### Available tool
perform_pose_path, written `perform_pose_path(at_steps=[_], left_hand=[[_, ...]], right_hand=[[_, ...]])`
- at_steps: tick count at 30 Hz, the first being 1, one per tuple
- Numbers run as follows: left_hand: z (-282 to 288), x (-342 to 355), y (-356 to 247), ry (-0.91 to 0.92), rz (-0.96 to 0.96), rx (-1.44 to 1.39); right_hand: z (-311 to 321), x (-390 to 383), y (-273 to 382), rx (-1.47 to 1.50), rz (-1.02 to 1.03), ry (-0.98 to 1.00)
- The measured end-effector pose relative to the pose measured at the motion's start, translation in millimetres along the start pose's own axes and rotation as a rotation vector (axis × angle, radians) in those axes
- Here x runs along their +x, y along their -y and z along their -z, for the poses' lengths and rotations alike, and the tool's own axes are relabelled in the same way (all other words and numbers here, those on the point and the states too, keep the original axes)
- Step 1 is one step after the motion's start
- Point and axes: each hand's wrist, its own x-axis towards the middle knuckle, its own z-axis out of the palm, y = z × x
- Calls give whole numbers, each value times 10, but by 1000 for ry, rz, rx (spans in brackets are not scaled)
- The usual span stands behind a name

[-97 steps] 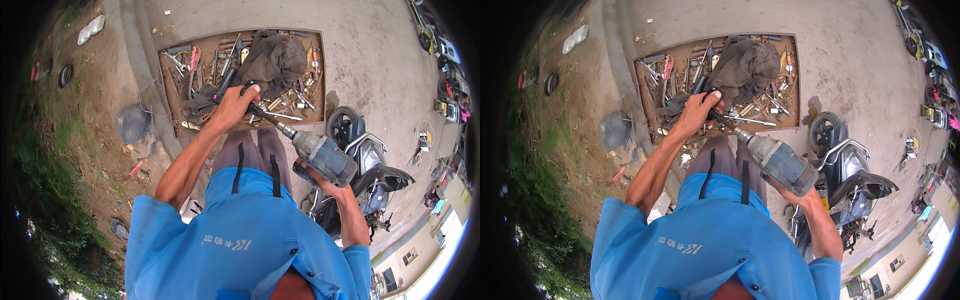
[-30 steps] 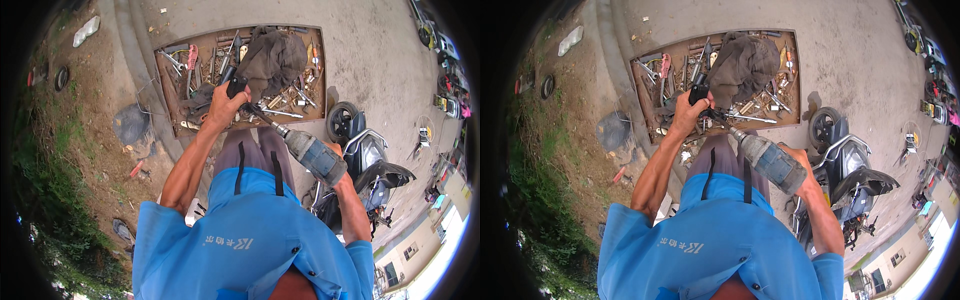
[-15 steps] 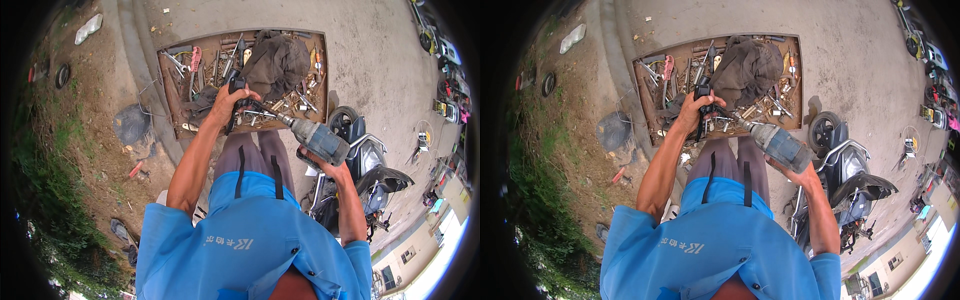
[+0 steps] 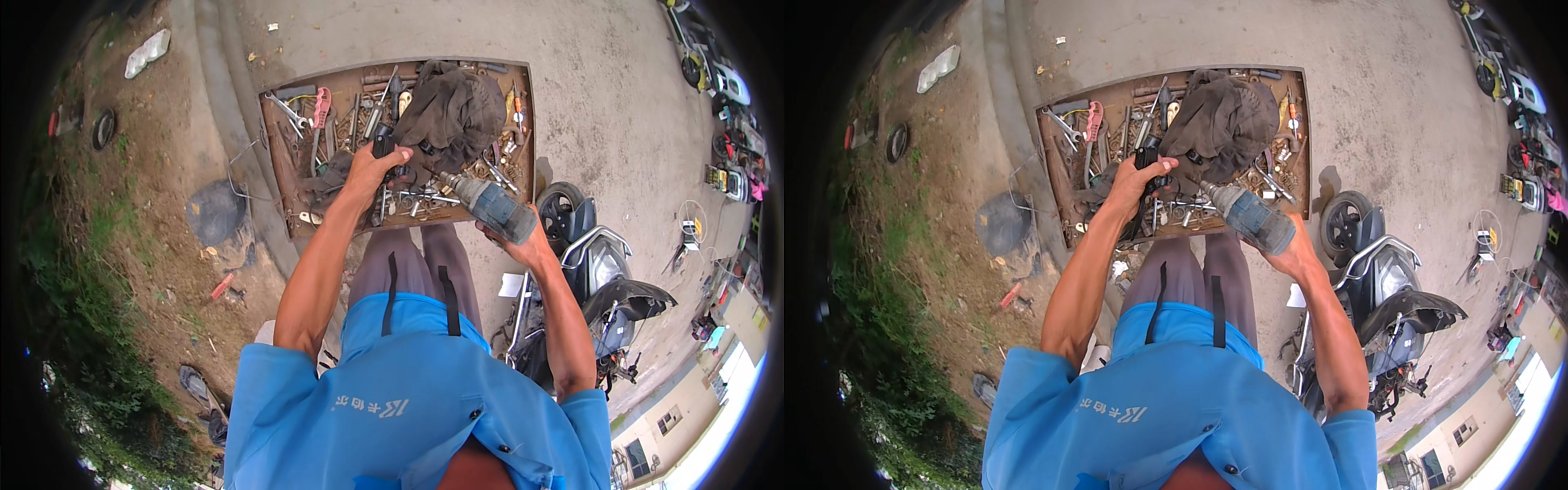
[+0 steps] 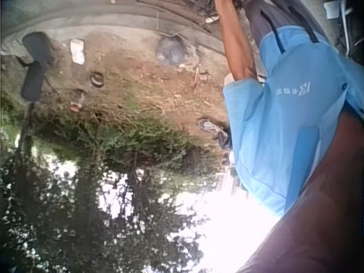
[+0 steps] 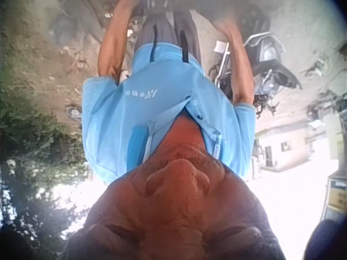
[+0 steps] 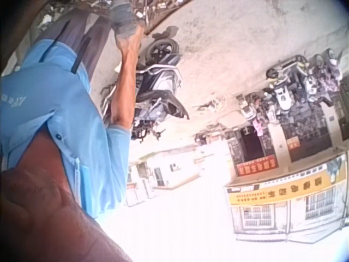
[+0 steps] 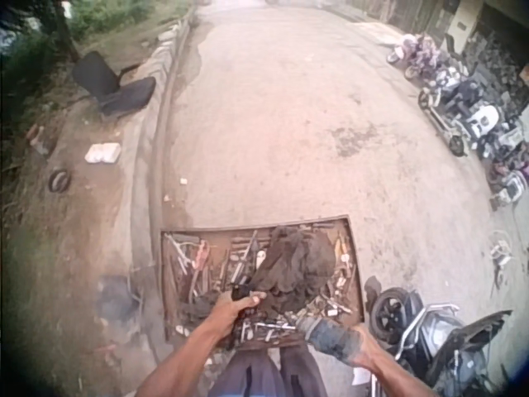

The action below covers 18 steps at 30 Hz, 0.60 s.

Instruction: The person works on the handle and wiring of a motorcycle using a power drill and by hand.

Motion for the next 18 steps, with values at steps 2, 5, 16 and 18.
perform_pose_path(at_steps=[2, 5, 16, 18], left_hand=[[18, 46, 75, -69, -21, 53], [8, 45, 103, -115, -31, 79], [15, -466, 215, -174, 86, -155], [59, -577, 245, -177, 87, -164]], right_hand=[[-1, 6, 34, -81, -65, 10], [-100, 50, -79, -99, 90, -145], [-417, 969, -594, -696, 44, -331], [-455, 954, -646, -691, 6, -351]])
